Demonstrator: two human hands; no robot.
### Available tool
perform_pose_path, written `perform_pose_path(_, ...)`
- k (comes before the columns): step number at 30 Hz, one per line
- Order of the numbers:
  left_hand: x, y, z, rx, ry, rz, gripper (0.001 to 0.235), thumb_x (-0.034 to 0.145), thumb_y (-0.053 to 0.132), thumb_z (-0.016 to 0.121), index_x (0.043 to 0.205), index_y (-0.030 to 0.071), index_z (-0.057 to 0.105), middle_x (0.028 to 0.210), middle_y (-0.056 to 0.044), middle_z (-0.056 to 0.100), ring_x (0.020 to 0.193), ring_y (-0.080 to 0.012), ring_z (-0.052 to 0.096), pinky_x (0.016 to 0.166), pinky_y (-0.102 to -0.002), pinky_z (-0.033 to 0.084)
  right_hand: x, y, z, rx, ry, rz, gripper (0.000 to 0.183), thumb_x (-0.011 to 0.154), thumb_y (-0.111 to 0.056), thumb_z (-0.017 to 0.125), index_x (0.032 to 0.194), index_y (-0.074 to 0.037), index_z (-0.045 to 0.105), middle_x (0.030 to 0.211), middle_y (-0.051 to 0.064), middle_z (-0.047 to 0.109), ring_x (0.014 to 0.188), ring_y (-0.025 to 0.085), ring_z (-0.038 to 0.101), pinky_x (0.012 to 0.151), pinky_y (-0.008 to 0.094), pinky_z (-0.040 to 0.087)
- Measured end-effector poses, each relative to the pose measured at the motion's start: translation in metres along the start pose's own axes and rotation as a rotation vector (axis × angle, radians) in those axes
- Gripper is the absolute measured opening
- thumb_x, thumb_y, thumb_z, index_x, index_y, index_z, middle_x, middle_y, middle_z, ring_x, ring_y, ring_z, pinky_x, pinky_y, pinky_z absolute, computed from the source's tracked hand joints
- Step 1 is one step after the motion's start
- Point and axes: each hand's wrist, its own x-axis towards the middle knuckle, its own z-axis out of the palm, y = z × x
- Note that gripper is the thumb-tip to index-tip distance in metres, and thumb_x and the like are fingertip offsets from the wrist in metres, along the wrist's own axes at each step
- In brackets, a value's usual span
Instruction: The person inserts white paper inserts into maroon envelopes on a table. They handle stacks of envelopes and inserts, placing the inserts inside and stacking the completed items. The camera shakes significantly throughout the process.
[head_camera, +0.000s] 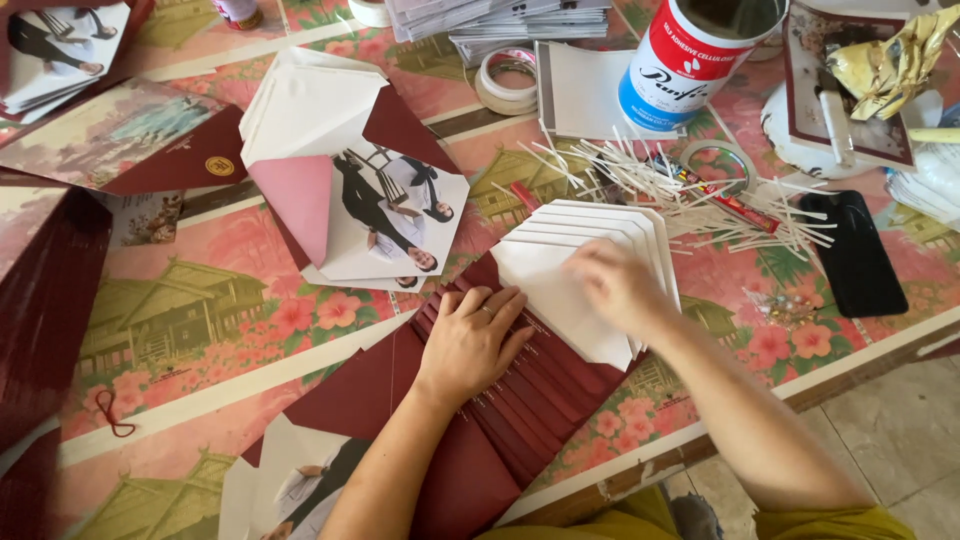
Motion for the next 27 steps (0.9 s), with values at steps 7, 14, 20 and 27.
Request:
perform_pose_path(7, 0.002, 0.001, 0.008, 0.069, 0.07, 0.062, 0.029, 0.092, 0.038, 0.055, 0.096, 0.011, 0.066, 0.098, -0.007, 0.059, 0.095, -0.025, 0.052, 0.077, -0.038, 0.036, 0.011, -0.024, -0.053, 0.048, 0.011, 0.126, 0.014, 0.087, -0.028, 0.067, 0.099, -0.022, 0.071, 0.094, -0.007, 0.066, 0.06, 0.014, 0.061, 0.05, 0.027, 0.05)
perform_pose_path(14, -0.006, -0.008, -0.004, -0.007, 0.225, 0.103, 0.02, 0.091, 0.029, 0.054, 0.078, 0.016, 0.061, 0.078, -0.001, 0.057, 0.088, -0.0236, 0.059, 0.075, -0.039, 0.04, -0.001, -0.07, -0.004, 0.141, -0.181, -0.207, 0.037, 0.088, -0.002, 0.053, 0.125, -0.005, 0.056, 0.099, 0.019, 0.061, 0.086, 0.035, 0.064, 0.072, 0.042, 0.054)
perform_pose_path(20, 0.007, 0.001, 0.007, 0.056, 0.109, 0.063, 0.022, 0.093, 0.032, 0.05, 0.1, 0.015, 0.062, 0.094, -0.002, 0.061, 0.096, -0.0221, 0.058, 0.07, -0.034, 0.039, 0.006, -0.061, -0.006, 0.199, -0.494, 0.203, 0.034, 0.086, -0.033, 0.046, 0.111, -0.014, 0.06, 0.11, 0.011, 0.062, 0.106, 0.032, 0.06, 0.089, 0.04, 0.049)
perform_pose_path(27, 0.007, 0.0, 0.024, 0.114, -0.038, 0.051, 0.036, 0.096, 0.043, 0.044, 0.11, 0.016, 0.062, 0.106, -0.004, 0.057, 0.101, -0.0237, 0.049, 0.079, -0.038, 0.034, 0.008, 0.0, -0.052, -0.242, -0.195, 0.152, 0.027, 0.087, -0.026, 0.065, 0.112, -0.017, 0.065, 0.108, 0.003, 0.057, 0.095, 0.031, 0.064, 0.077, 0.043, 0.056)
